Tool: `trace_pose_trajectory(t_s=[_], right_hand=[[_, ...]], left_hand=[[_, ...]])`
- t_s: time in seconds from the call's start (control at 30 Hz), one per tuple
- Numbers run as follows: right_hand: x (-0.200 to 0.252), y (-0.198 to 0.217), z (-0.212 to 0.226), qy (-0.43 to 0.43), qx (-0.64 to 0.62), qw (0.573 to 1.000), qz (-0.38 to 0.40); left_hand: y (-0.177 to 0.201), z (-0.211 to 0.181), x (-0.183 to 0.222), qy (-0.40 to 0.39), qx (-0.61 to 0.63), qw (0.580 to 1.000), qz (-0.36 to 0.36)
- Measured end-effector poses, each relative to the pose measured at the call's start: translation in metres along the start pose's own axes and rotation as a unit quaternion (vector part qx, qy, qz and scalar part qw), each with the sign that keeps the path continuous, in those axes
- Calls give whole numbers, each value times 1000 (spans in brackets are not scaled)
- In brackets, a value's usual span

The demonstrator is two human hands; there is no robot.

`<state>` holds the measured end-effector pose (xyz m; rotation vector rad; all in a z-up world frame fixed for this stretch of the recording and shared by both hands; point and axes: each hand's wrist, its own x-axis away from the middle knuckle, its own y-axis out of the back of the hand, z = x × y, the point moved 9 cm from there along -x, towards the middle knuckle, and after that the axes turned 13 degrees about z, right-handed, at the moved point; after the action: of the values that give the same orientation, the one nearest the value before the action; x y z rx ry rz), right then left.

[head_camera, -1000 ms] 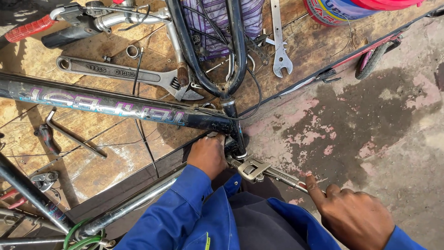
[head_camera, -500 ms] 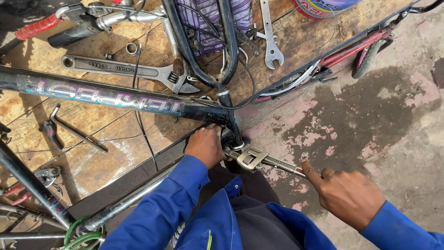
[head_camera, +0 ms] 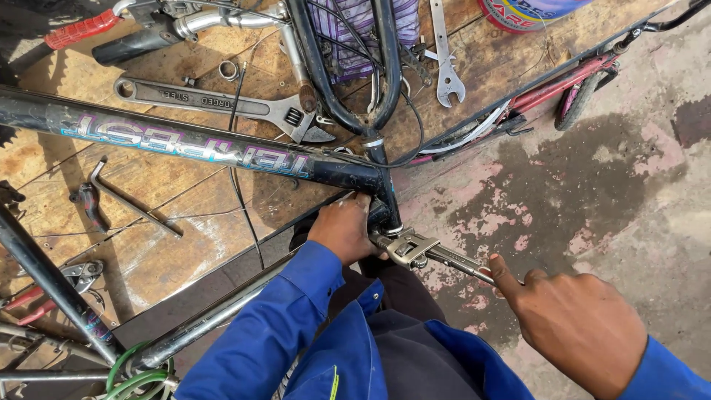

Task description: Loosening and disassembling bicycle headset components using a pipe wrench and a smaller wrench.

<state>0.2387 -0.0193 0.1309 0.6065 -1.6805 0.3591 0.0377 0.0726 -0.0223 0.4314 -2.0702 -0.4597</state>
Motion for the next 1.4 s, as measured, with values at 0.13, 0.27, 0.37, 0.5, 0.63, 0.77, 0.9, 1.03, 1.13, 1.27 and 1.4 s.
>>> trace_pose_trajectory(t_s=[0.13,0.27,0.37,0.5,0.63,0.77,0.9,1.03,1.13,1.27,1.4], right_hand=[[12,20,9,-12,-2,1000,0],[19,36,11,-37,25,999,27],[21,46,7,-57,15,998,22],[21,52,-4,-66,4,998,17],[17,42,-1,-68,6,997,25],[16,36,1,-106,17,990,-96],[16,32,7,-125,49,987,-87],[3,10,3,-130,-4,990,-53],[5,17,2,-139,14,976,-167],[2,17,2,-121,38,979,-161],[0,15,-6,-129,31,966,-220]], left_hand=[[-1,-1,3,-8,35,999,37],[3,-4,3,-27,26,999,24],[3,-4,4,-29,31,999,30],[2,-3,2,-12,37,998,51],[-5,1,-4,2,21,999,39],[-4,2,-2,0,33,999,5],[-5,-1,-5,-6,15,1000,12],[-10,4,-7,-8,20,1000,19],[-10,4,-10,-7,33,999,16],[-13,6,-11,-10,27,1000,12],[-14,9,-12,-11,50,999,6]])
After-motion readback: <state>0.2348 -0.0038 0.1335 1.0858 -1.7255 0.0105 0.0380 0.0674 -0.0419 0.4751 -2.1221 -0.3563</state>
